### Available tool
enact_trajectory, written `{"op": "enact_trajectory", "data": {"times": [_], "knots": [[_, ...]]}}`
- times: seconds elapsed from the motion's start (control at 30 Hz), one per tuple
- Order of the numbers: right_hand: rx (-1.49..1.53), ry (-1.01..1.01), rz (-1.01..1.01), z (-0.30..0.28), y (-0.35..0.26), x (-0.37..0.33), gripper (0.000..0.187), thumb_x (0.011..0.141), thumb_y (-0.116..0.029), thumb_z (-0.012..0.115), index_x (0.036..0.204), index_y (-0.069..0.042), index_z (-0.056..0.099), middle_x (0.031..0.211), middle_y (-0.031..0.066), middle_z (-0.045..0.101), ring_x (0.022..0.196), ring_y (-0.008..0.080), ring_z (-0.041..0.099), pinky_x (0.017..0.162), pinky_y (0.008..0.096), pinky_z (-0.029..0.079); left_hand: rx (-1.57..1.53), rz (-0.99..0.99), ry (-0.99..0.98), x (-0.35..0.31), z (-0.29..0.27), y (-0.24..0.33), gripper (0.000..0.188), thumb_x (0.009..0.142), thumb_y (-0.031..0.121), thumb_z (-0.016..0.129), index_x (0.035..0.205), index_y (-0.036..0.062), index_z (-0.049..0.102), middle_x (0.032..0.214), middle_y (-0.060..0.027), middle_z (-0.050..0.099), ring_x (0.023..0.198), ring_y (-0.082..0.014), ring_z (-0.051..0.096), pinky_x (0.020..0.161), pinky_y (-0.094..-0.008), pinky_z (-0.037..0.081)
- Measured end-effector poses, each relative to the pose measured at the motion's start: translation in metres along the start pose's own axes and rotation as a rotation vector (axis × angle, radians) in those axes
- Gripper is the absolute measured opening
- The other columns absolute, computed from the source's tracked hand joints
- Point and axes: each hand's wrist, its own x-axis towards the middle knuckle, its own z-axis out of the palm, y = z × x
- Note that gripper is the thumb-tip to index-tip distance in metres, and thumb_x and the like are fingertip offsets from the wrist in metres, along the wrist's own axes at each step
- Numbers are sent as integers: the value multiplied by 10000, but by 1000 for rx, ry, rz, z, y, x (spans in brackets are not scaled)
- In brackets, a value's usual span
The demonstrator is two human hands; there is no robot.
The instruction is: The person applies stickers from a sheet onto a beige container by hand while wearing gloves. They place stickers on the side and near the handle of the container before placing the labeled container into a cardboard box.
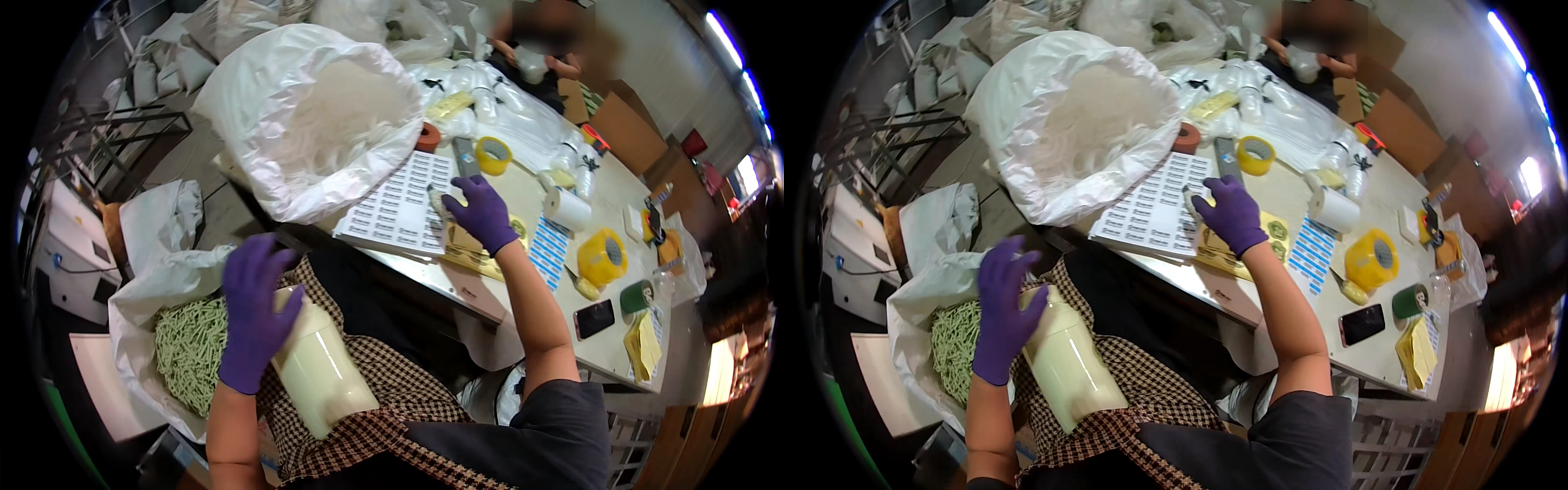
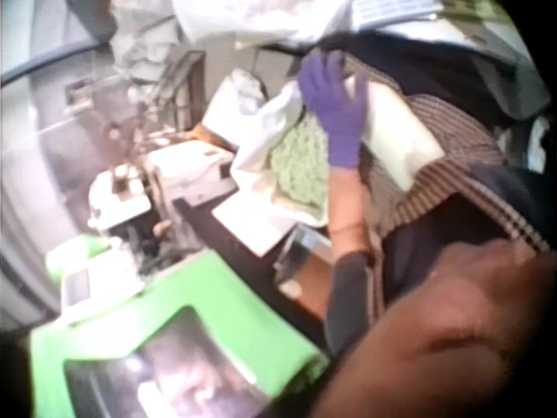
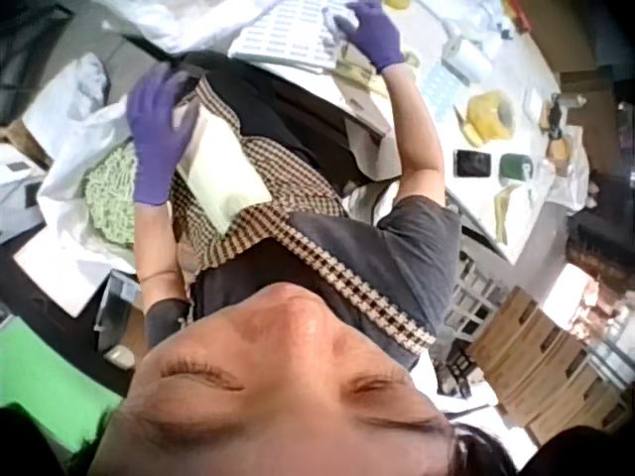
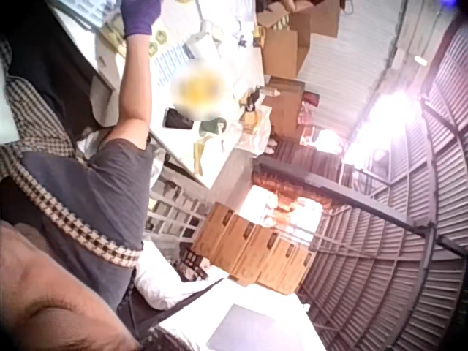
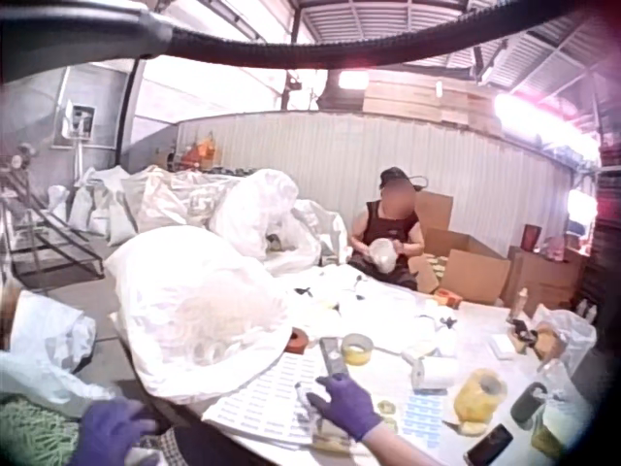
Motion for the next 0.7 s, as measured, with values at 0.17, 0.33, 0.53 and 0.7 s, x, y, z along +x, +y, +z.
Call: {"op": "enact_trajectory", "data": {"times": [0.17, 0.33, 0.53, 0.7], "knots": [[-221, -229, 54, 9, -24, 21, 376, 872, -417, 691, 1078, -104, 677, 1069, 189, 671, 945, 383, 697, 768, 511, 561, -218, 305, -228, 67, 53, 53, 334, 865, 298, 696, 1084, 46, 679, 1202, -135, 666, 1151, -306, 602, 1034, -437, 439], [-302, -305, -82, 45, -21, 33, 295, 886, -242, 655, 1148, -108, 666, 1056, 172, 653, 911, 370, 692, 734, 484, 567, 44, 246, -677, 96, 145, 61, 311, 876, 252, 627, 1111, 59, 688, 1179, -101, 673, 1163, -257, 623, 1018, -419, 462], [-66, -60, -290, 8, -61, -57, 270, 906, -254, 706, 1157, -157, 696, 942, 91, 600, 813, 300, 656, 644, 427, 550, -224, 139, -753, 87, 145, 45, 328, 829, 167, 657, 1135, 63, 711, 1206, -153, 680, 1137, -313, 661, 997, -423, 492], [-65, -17, -244, 28, -59, -76, 147, 931, -273, 688, 971, -136, 722, 850, 71, 581, 764, 258, 646, 606, 401, 540, -156, 144, -784, 89, 151, 52, 352, 824, 239, 701, 1104, 28, 663, 1145, -159, 684, 1091, -327, 670, 952, -426, 536]]}}
